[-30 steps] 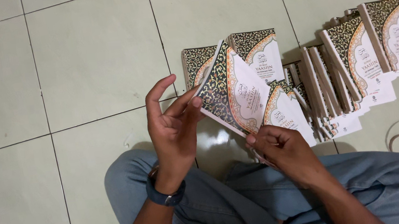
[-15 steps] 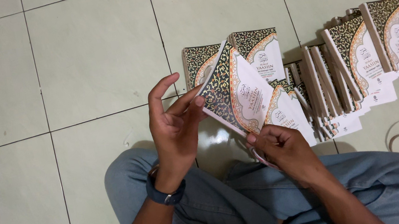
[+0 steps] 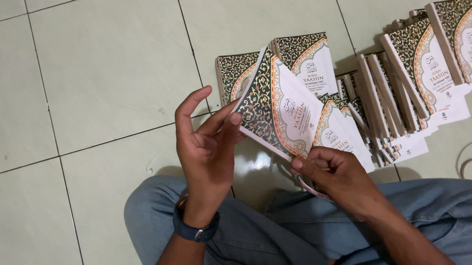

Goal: The person sits on the floor and repeatedly picks up small books, wraps a strip of adhesive tape around the spine, and places the finished book into a growing stack. The person handles the books one at a time and uses a roll of tape to secure each spine.

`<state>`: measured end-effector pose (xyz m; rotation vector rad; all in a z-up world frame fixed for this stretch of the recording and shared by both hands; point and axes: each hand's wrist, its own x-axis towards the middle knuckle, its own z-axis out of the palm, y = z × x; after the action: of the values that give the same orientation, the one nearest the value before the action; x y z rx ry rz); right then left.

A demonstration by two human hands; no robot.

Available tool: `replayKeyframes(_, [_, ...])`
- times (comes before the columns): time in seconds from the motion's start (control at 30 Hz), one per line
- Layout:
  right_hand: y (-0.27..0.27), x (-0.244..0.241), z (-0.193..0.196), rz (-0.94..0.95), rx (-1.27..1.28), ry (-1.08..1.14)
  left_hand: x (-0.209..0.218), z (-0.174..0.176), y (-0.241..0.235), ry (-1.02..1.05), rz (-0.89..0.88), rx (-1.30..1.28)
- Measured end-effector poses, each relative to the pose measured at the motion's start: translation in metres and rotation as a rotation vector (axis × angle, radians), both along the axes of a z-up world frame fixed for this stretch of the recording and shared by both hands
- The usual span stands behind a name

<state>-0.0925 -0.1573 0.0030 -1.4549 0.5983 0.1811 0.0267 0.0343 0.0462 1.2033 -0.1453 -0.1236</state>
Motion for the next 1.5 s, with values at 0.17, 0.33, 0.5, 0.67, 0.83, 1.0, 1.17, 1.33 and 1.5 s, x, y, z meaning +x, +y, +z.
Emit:
replayKeyframes(0.17, [0.003, 0.002, 0.007, 0.007, 0.003, -0.003, 0.000, 0.006, -0.001, 0.007, 0.004, -0.004])
replayKeyframes(0.33, [0.003, 0.002, 0.004, -0.011, -0.003, 0.011, -0.001, 0.008, -0.002, 0.036, -0.005, -0.027])
replayKeyframes(0.5, [0.003, 0.004, 0.003, -0.019, -0.008, 0.012, 0.000, 0.009, -0.002, 0.052, 0.003, -0.014])
replayKeyframes(0.67, [0.000, 0.002, -0.009, -0.052, 0.006, -0.027, 0.000, 0.012, 0.000, 0.161, 0.030, -0.068])
replayKeyframes(0.83, [0.014, 0.012, 0.033, -0.095, 0.088, -0.104, 0.000, 0.025, -0.001, 0.254, 0.055, -0.137])
replayKeyframes(1.0, [-0.004, -0.002, -0.004, -0.094, 0.142, -0.257, -0.003, 0.028, 0.003, 0.164, 0.066, -0.066])
replayKeyframes(1.17, [0.003, -0.015, 0.015, -0.107, 0.076, -0.365, -0.039, 0.055, -0.015, 0.040, -0.046, -0.059])
replayKeyframes(1.33, [0.006, -0.027, 0.048, -0.065, -0.010, -0.415, -0.060, 0.056, -0.019, 0.084, -0.102, -0.116])
replayKeyframes(1.5, [0.016, -0.045, 0.099, 0.061, -0.055, -0.423, -0.070, 0.044, -0.011, 0.128, -0.061, -0.211])
